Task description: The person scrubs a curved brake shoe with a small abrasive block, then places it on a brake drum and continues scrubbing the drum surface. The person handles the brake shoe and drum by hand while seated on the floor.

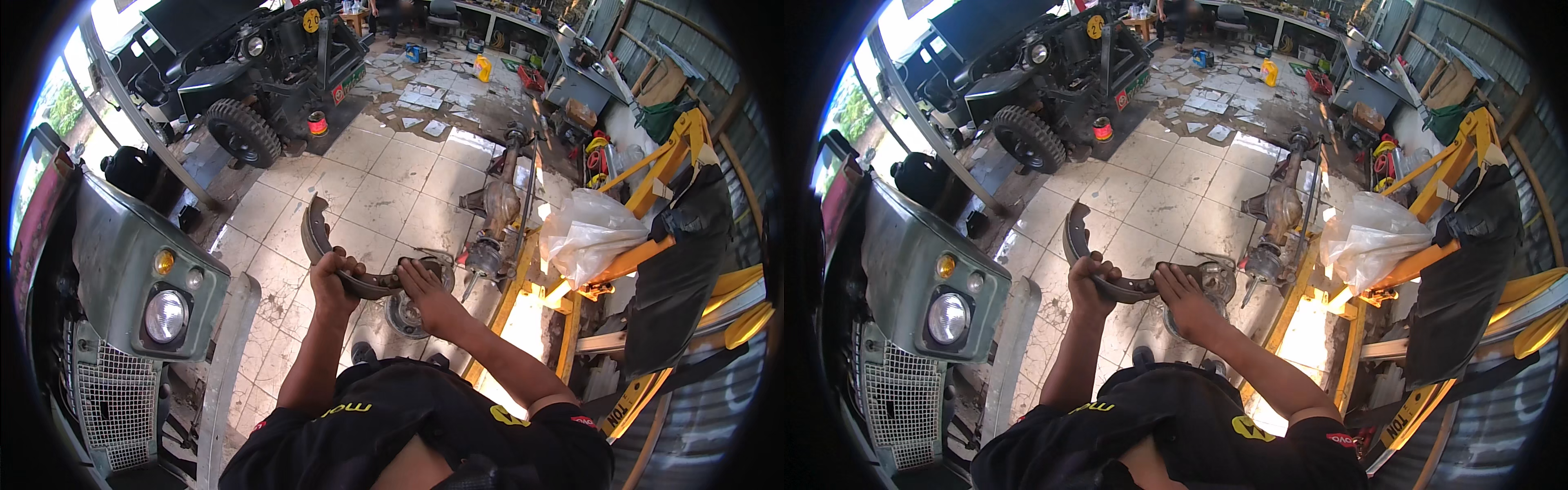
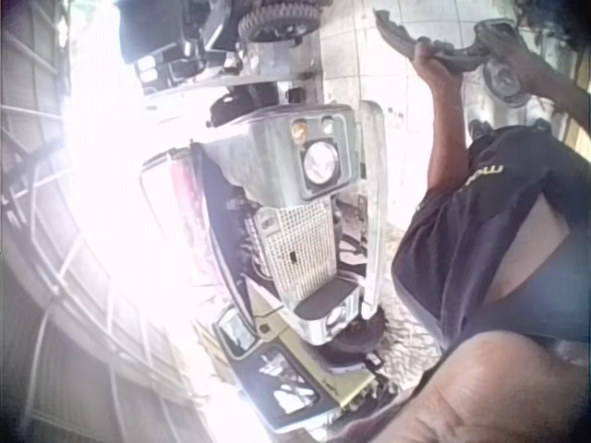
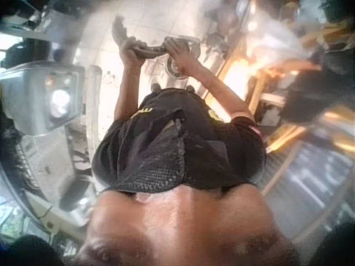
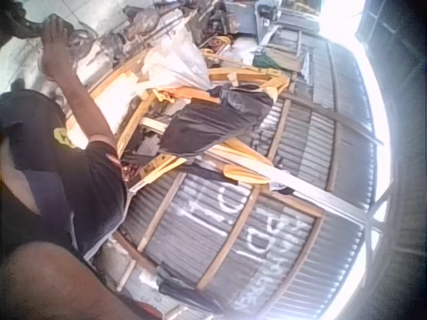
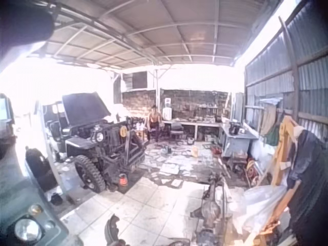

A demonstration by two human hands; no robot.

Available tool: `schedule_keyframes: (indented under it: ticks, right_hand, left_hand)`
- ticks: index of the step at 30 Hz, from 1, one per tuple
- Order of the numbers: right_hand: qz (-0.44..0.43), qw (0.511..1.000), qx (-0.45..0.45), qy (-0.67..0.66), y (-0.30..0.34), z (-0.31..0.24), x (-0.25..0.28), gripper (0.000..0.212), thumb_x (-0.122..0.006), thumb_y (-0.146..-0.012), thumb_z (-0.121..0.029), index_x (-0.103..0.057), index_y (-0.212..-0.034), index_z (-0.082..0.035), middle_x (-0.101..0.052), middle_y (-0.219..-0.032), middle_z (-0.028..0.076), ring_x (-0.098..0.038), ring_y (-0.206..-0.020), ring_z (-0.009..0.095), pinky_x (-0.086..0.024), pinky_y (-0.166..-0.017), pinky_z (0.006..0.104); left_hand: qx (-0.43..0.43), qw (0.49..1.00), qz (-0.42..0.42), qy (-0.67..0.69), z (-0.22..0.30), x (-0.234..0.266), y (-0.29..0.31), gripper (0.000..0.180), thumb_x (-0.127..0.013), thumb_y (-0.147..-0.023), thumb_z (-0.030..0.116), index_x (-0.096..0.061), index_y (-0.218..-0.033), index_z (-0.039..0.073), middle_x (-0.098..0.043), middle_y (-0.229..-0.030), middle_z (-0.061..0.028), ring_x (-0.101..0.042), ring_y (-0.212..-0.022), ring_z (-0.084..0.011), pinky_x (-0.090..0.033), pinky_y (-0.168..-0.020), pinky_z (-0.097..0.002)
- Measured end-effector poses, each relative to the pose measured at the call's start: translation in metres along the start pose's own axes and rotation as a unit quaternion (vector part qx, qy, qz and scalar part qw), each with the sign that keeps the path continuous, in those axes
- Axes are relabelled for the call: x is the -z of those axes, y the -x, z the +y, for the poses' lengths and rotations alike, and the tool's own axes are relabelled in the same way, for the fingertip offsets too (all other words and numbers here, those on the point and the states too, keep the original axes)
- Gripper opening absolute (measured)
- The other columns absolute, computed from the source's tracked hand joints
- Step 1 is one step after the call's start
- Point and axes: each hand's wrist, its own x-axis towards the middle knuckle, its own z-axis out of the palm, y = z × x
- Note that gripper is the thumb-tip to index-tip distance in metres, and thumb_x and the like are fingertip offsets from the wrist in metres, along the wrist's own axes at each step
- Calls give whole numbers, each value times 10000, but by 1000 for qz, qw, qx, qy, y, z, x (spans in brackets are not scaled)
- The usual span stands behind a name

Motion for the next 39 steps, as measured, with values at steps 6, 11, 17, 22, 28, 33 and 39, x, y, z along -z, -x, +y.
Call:
schedule_keyframes:
  ticks: [6,11,17,22,28,33,39]
  right_hand:
    - [-4,999,-3,-42,11,-7,4,738,-464,-834,40,-185,-1517,24,-292,-1543,235,-251,-1449,382,-277,-1160,477]
    - [95,988,4,-123,8,-8,17,739,-472,-818,57,-198,-1504,37,-362,-1478,271,-313,-1405,409,-308,-1143,453]
    - [90,983,-30,-156,21,5,19,732,-477,-778,97,-267,-1477,43,-396,-1451,280,-340,-1387,413,-325,-1135,442]
    - [83,986,24,-145,4,-4,0,797,-485,-761,104,-184,-1497,54,-339,-1494,273,-306,-1411,408,-279,-1158,468]
    - [56,993,2,-106,6,-4,-9,840,-486,-755,81,-123,-1511,50,-288,-1521,279,-261,-1438,404,-232,-1174,496]
    - [14,990,-6,-142,12,-16,5,920,-490,-666,114,-109,-1501,64,-308,-1518,246,-248,-1437,401,-210,-1188,465]
    - [17,989,-19,-144,-3,-10,-3,932,-526,-716,54,-73,-1530,7,-252,-1559,217,-209,-1468,361,-199,-1187,493]
  left_hand:
    - [7,1000,15,-1,3,-1,3,395,-485,-712,-20,-506,-1092,84,-428,-717,6,-413,-514,-115,-456,-589,-331]
    - [1,999,43,29,5,-9,11,131,-486,-732,11,-489,-846,77,-377,-641,23,-408,-520,-104,-458,-611,-322]
    - [-29,999,0,23,14,-3,9,381,-482,-733,10,-501,-1103,97,-413,-716,30,-414,-538,-99,-462,-622,-330]
    - [26,999,-4,-23,-8,-5,15,495,-483,-716,-1,-485,-1202,99,-408,-711,16,-421,-539,-110,-464,-595,-343]
    - [50,998,27,-36,-14,6,11,467,-496,-729,24,-420,-1180,122,-403,-667,19,-407,-514,-117,-463,-585,-320]
    - [25,999,21,-33,-4,-2,14,700,-490,-741,-11,-376,-1413,149,-422,-692,27,-399,-520,-106,-460,-592,-331]
    - [6,999,20,-42,-5,-9,15,639,-487,-739,-18,-410,-1358,119,-422,-676,34,-396,-518,-102,-444,-586,-333]
